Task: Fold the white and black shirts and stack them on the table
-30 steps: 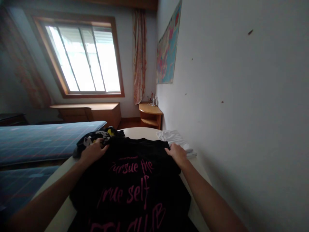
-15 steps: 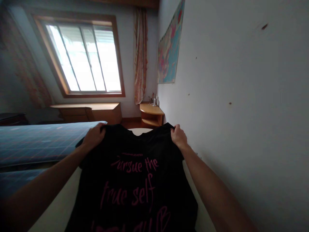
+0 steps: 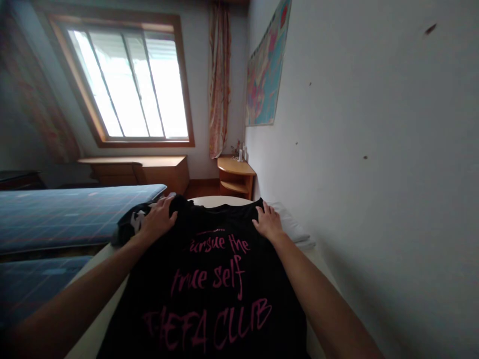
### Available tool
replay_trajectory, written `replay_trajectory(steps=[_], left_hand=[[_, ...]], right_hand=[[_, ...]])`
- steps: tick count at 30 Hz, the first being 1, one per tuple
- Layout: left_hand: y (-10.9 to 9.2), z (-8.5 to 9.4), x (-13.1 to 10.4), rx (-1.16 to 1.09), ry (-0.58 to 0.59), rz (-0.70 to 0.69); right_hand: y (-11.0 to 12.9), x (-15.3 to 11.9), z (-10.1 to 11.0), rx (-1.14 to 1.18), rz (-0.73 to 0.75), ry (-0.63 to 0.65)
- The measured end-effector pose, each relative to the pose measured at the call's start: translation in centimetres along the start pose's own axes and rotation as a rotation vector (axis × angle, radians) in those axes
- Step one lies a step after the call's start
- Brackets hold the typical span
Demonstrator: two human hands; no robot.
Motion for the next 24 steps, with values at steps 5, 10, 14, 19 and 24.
replay_trajectory(steps=[5,10,14,19,24], left_hand=[[0.0,0.2,-4.8,0.045,-0.101,-0.037],[1.5,0.2,-8.9,-0.044,-0.223,-0.042],[2.9,-0.4,-11.3,-0.166,-0.270,0.031],[3.1,-1.4,-13.5,-0.225,-0.261,0.059],[2.8,-1.9,-14.2,-0.192,-0.164,0.056]], right_hand=[[0.9,-3.9,-0.4,-0.153,0.082,0.014],[1.0,-6.6,0.0,-0.229,0.068,-0.019],[1.3,-6.6,0.8,-0.221,0.038,-0.063],[2.1,-5.6,1.9,-0.054,0.003,-0.164],[3.3,-6.8,0.1,0.026,0.186,-0.106]])
Point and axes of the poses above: each hand's wrist, its own x-axis towards the middle knuckle, its own z-axis out of the back of the hand, y = z × x, the point moved 2 cm from there along x, towards the middle knuckle, and after that the axes turned 6 degrees about -x, right-handed, at the moved point
